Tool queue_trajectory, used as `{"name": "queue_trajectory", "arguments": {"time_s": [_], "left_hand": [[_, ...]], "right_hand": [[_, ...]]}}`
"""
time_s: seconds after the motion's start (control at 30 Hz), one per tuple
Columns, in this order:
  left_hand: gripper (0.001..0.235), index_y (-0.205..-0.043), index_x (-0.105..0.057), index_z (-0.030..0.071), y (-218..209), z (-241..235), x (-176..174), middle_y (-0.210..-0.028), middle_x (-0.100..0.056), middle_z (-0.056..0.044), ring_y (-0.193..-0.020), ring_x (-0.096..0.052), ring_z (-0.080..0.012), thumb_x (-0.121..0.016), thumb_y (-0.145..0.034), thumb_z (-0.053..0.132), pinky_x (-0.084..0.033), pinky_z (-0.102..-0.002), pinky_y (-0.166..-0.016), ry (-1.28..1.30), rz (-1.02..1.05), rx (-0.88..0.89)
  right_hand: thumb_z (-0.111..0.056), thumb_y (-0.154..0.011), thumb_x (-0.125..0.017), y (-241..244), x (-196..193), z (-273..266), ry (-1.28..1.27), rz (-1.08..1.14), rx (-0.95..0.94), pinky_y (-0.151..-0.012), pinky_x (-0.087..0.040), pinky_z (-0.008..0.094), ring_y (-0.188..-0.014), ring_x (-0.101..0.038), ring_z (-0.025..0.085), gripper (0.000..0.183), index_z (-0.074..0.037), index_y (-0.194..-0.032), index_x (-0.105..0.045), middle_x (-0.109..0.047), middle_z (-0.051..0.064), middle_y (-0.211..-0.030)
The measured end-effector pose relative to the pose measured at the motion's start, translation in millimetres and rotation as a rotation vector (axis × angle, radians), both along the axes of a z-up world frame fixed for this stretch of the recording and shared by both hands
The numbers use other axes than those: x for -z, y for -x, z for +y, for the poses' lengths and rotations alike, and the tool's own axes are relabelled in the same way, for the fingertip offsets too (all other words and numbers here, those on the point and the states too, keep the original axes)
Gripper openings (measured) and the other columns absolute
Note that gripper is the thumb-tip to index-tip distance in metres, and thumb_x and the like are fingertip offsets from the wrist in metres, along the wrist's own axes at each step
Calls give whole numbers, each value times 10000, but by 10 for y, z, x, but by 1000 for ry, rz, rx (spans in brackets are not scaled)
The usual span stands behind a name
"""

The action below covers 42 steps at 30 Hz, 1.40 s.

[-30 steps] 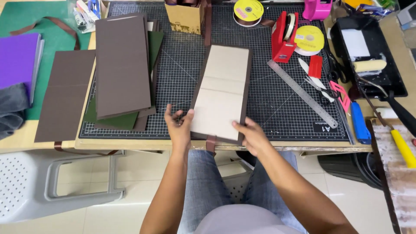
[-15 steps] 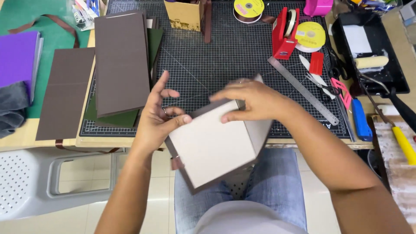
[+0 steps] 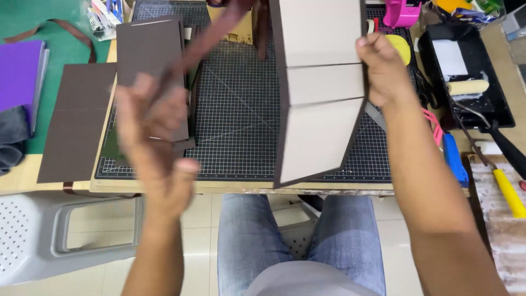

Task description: Measuring, cutting, and attaching ribbons to cardboard pieces for a handcraft project.

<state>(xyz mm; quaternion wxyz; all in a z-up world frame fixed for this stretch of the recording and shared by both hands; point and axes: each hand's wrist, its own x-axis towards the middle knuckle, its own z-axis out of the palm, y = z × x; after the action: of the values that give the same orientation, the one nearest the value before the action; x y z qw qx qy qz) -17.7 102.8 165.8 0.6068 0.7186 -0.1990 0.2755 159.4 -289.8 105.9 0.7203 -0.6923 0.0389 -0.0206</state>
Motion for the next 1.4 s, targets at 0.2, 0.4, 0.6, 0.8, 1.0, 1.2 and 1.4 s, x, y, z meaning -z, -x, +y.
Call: {"name": "queue_trajectory", "arguments": {"time_s": [0.2,0.4,0.6,0.8,1.0,1.2,1.4], "left_hand": [[997,-1625,-133,35,-105,-652,1196,-1587,-312,-272,-1351,-522,-482,-750,-893,317,-456,-630,-1106,-171,149,199],[1163,-1627,-179,106,-4,-822,1827,-1597,-272,-276,-1404,-430,-505,-913,-735,245,-422,-617,-1152,-452,424,265],[1115,-1624,-209,105,-175,-953,2104,-1595,-276,-256,-1411,-458,-444,-895,-756,248,-475,-535,-1147,-566,388,183],[1044,-1631,-190,112,-338,-991,2154,-1587,-283,-261,-1401,-469,-453,-838,-822,238,-502,-530,-1122,-566,394,161],[1025,-1642,-175,158,-438,-1018,2204,-1587,-284,-245,-1400,-466,-461,-816,-844,210,-515,-536,-1102,-557,412,125],[1024,-1647,-146,192,-415,-1029,2167,-1604,-270,-220,-1409,-483,-421,-807,-865,218,-510,-516,-1121,-554,438,110],[1012,-1649,-145,209,-444,-1037,2237,-1608,-257,-201,-1407,-497,-387,-799,-877,235,-507,-494,-1132,-555,433,110]], "right_hand": [[-360,-1033,-692,-367,1428,37,24,188,229,-710,-530,275,-795,-657,123,179,-196,-1038,-622,-625,-45,-845],[-417,-986,-736,-767,2167,16,71,347,300,-687,-525,316,-796,-668,158,241,-195,-1055,-673,-653,1,-850],[-454,-1045,-648,-728,1799,-101,588,147,330,-795,-580,383,-996,-710,252,295,-235,-1234,-704,-725,77,-1029],[-347,-1015,-776,394,1505,-717,1177,-39,365,-831,-568,446,-969,-709,316,272,-128,-1174,-748,-716,98,-993],[-355,-924,-848,885,1854,-1401,1243,207,302,-938,-529,489,-1120,-636,383,376,-148,-1219,-745,-627,125,-1130],[-225,-859,-882,807,1510,-1402,967,382,186,-900,-534,505,-1094,-675,407,449,-79,-1246,-707,-682,211,-1095],[-186,-862,-844,745,1487,-1405,1027,448,59,-933,-524,499,-1141,-683,405,283,-87,-1119,-778,-743,214,-1130]]}}
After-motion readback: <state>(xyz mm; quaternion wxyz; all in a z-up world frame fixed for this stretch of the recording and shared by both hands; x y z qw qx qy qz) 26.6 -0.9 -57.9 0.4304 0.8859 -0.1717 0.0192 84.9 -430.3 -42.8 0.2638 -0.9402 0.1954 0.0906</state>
